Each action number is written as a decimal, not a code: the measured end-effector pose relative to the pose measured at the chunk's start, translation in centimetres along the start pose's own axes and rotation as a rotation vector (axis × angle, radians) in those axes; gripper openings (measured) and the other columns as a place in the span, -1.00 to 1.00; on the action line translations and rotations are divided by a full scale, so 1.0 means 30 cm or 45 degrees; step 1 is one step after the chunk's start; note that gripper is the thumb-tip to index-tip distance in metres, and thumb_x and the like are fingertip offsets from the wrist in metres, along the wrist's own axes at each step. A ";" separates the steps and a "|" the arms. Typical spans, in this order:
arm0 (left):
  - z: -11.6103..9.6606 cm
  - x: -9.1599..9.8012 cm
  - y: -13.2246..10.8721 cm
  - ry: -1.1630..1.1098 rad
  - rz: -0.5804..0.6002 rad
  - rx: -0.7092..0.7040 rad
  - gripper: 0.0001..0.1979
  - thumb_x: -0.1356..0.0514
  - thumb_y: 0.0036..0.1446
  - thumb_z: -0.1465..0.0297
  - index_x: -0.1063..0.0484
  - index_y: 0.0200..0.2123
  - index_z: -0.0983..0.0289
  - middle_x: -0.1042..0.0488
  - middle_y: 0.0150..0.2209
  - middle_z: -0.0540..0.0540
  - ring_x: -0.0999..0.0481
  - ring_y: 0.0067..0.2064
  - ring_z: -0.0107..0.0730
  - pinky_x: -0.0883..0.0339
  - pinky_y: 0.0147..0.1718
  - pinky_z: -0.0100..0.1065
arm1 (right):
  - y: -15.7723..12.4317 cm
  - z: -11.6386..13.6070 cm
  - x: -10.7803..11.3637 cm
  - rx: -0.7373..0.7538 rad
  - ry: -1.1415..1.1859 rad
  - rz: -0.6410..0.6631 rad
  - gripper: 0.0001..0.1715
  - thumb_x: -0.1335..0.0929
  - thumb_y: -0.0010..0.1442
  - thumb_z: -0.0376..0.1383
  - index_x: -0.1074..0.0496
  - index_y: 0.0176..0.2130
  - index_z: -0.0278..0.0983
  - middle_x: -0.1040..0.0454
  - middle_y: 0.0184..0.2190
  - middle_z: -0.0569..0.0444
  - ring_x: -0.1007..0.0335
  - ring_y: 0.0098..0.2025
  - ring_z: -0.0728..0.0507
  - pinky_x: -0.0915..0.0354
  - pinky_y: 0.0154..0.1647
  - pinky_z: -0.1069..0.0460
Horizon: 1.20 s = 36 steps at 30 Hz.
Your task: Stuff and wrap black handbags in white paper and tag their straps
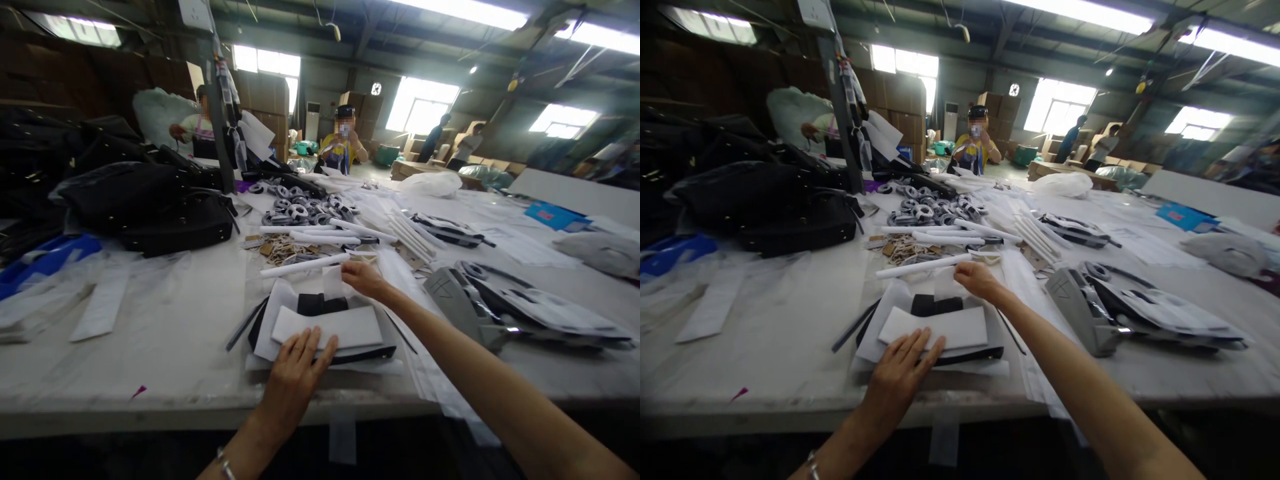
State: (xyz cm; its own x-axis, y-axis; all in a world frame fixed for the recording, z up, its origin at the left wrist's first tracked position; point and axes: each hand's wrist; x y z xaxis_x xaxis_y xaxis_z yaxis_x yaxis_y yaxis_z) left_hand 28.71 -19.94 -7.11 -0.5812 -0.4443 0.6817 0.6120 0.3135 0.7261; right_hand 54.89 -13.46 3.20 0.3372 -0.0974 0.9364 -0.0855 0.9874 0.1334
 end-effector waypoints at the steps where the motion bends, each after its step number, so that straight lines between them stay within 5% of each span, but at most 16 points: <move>1: 0.000 0.002 0.002 -0.005 0.007 0.003 -0.52 0.04 0.35 0.50 -0.27 0.28 0.08 -0.44 0.17 0.15 -0.45 0.16 -0.15 -0.32 0.11 -0.12 | -0.018 0.001 0.014 0.001 0.102 -0.011 -0.67 -0.20 0.32 -0.25 -0.48 -0.20 -0.36 -0.52 -0.38 0.05 -0.44 -0.31 -0.09 -0.34 -0.25 0.04; 6: 0.002 0.019 0.012 0.009 0.036 -0.024 -0.50 0.04 0.32 0.55 -0.31 0.25 0.09 -0.46 0.16 0.16 -0.46 0.15 -0.13 -0.33 0.09 -0.10 | -0.138 0.076 0.075 0.076 0.735 -0.052 -0.70 -0.35 0.19 -0.11 -0.45 -0.28 -0.32 -0.48 -0.39 0.08 -0.40 -0.35 -0.09 -0.34 -0.27 0.04; 9: 0.003 0.037 0.021 0.020 0.061 -0.044 -0.51 0.00 0.31 0.56 -0.33 0.23 0.09 -0.45 0.17 0.15 -0.45 0.15 -0.14 -0.33 0.09 -0.12 | -0.233 0.140 0.079 0.109 0.589 -0.045 -0.85 -0.33 0.17 -0.31 -0.50 -0.26 -0.28 -0.50 -0.36 0.08 -0.43 -0.28 -0.10 -0.35 -0.16 0.02; 12: 0.000 0.051 0.030 0.004 0.055 -0.042 -0.56 -0.03 0.31 0.53 -0.37 0.19 0.08 -0.39 0.23 0.11 -0.45 0.15 -0.13 -0.33 0.08 -0.10 | -0.348 0.200 0.045 0.265 0.368 -0.058 -0.80 -0.31 0.16 -0.43 -0.52 -0.27 -0.24 -0.53 -0.29 0.06 -0.47 -0.19 -0.11 -0.36 -0.01 -0.04; 16: -0.003 0.061 0.038 0.008 0.124 -0.041 -0.58 -0.08 0.31 0.50 -0.36 0.19 0.12 -0.39 0.23 0.09 -0.46 0.13 -0.12 -0.34 0.06 -0.10 | -0.550 0.307 -0.021 0.570 0.214 -0.172 -0.74 -0.30 0.25 -0.43 -0.47 -0.09 -0.22 -0.56 -0.12 0.00 -0.47 0.01 -0.13 -0.12 0.33 -0.20; 21: 0.003 0.061 0.034 0.003 0.166 -0.076 -0.56 -0.08 0.30 0.52 -0.34 0.21 0.16 -0.40 0.22 0.10 -0.45 0.15 -0.08 -0.32 0.07 -0.09 | -0.767 0.387 -0.131 0.786 0.141 -0.158 -0.75 -0.33 0.29 -0.43 -0.46 -0.04 -0.23 -0.60 -0.13 0.08 -0.46 0.05 -0.07 -0.16 0.35 -0.04; 28: 0.008 0.058 0.038 0.021 0.166 -0.095 -0.59 -0.05 0.32 0.51 -0.35 0.20 0.16 -0.40 0.22 0.09 -0.46 0.14 -0.10 -0.31 0.05 -0.11 | -0.721 0.236 -0.369 0.622 -0.194 -0.484 -0.73 -0.27 0.35 -0.43 -0.50 -0.04 -0.24 -0.51 0.07 0.00 -0.33 0.16 -0.19 -0.20 0.29 -0.21; 32: 0.026 0.053 0.046 0.005 0.169 -0.116 -0.59 -0.06 0.32 0.51 -0.36 0.19 0.15 -0.41 0.21 0.08 -0.46 0.14 -0.12 -0.30 0.07 -0.12 | -0.677 0.235 -0.381 0.587 -0.037 -0.618 -0.79 -0.29 0.32 -0.44 -0.50 -0.22 -0.22 -0.58 -0.07 0.04 -0.40 0.04 -0.16 -0.24 0.21 -0.19; 36: 0.047 0.039 0.055 -0.023 0.177 -0.120 -0.57 -0.06 0.31 0.52 -0.35 0.19 0.14 -0.42 0.20 0.10 -0.47 0.13 -0.13 -0.30 0.07 -0.12 | -0.724 0.283 -0.357 0.592 0.153 -0.475 -0.73 -0.22 0.34 -0.48 -0.45 -0.21 -0.24 -0.60 -0.25 0.05 -0.46 -0.03 -0.12 -0.18 0.26 -0.20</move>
State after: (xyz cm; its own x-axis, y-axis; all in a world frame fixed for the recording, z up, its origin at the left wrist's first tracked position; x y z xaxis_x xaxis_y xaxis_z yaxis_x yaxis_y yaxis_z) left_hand 28.28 -18.75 -4.99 -0.4962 -0.3871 0.7772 0.7345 0.2902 0.6135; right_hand 45.17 -34.94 -6.97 0.5242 -0.3851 0.7596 -0.3329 0.7283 0.5989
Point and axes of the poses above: each hand's wrist, its own y-axis towards the middle knuckle, its own x-axis out of the back of the hand, z = x × y
